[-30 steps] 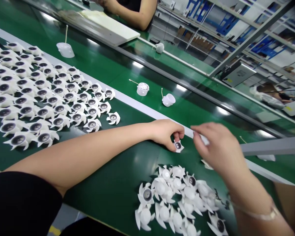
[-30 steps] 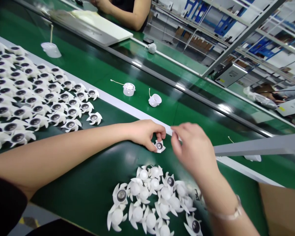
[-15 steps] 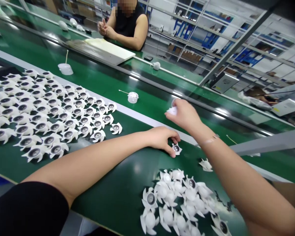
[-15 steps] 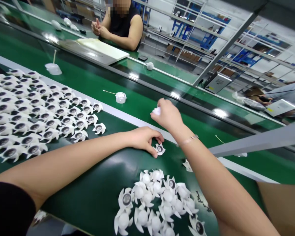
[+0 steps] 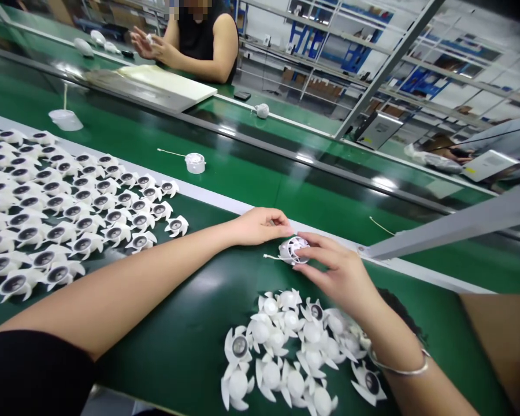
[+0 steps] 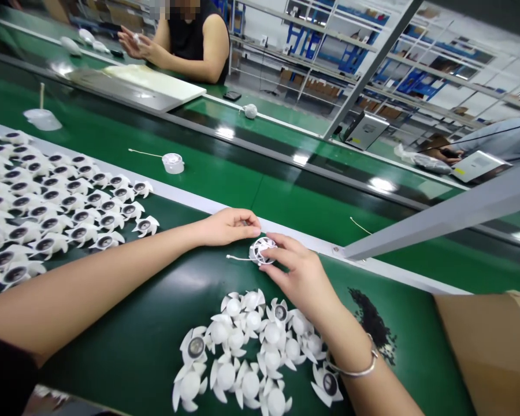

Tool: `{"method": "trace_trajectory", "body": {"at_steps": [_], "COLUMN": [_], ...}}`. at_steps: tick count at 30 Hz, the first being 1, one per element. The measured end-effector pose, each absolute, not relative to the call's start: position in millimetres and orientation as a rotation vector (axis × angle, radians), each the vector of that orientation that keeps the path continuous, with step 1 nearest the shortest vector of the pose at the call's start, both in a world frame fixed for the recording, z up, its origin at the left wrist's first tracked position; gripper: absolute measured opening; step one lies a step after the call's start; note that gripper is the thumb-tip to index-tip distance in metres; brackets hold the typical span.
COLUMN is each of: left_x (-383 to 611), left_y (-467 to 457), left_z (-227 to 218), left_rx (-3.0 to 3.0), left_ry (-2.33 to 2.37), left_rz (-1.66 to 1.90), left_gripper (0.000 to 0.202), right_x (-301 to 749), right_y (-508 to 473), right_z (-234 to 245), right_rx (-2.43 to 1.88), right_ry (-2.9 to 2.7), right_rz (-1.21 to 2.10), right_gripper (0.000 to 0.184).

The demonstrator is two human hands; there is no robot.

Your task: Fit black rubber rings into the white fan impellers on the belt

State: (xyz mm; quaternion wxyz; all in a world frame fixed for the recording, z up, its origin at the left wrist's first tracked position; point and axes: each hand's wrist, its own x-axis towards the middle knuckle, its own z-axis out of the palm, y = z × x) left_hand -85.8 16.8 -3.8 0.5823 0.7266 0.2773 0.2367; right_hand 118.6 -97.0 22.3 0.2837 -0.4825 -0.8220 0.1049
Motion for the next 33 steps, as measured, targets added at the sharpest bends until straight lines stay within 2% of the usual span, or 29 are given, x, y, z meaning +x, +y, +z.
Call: {"method": "trace_trajectory", "body": {"at_steps": [3, 10, 13, 18, 21, 24, 29, 33], "left_x": [-83.3, -78.4, -79.8, -85.8, -88.6, -89.6, -86.5, -67.5], "left_y": [17.5, 23.5, 24.5, 26.9, 31.4, 32.8, 12.8, -10.2], "left_z": [-5.2, -2.8, -1.2, -4.4, -5.3, -3.5, 6.1, 19.9], "left_rx": [1.713, 1.739, 1.733, 1.646, 1.405, 1.38, 1.915, 2.328], "left_ry": [0.668, 0.666, 0.636, 0.706, 0.739, 0.743, 0.767, 0.572], "left_rz": [0.49, 0.401, 0.356, 0.543, 0.685, 0.674, 0.454, 0.297], "left_gripper": [0.04, 0.026, 0.027, 0.035, 0.039, 0.039, 0.03, 0.035], "right_x": [115.7, 114.1, 115.4, 127.9, 143.8, 167.7, 213.1, 231.2], "right_y": [-95.5, -92.6, -91.9, -88.6, -80.2, -80.8, -141.0, -207.7], "right_z": [15.2, 4.4, 6.6, 16.8, 23.6, 40.7, 67.2, 37.0], "right_rx": [-1.293, -1.323, -1.305, -1.246, -1.46, -1.61, -1.672, -1.75], "right_ry": [-2.205, -2.102, -2.092, -2.286, -2.247, -2.045, -1.804, -1.789], "right_rz": [0.317, 0.391, 0.393, 0.52, 0.209, -0.105, -0.148, -0.03], "right_gripper": [0.015, 0.016, 0.018, 0.016, 0.032, 0.047, 0.021, 0.012]}}
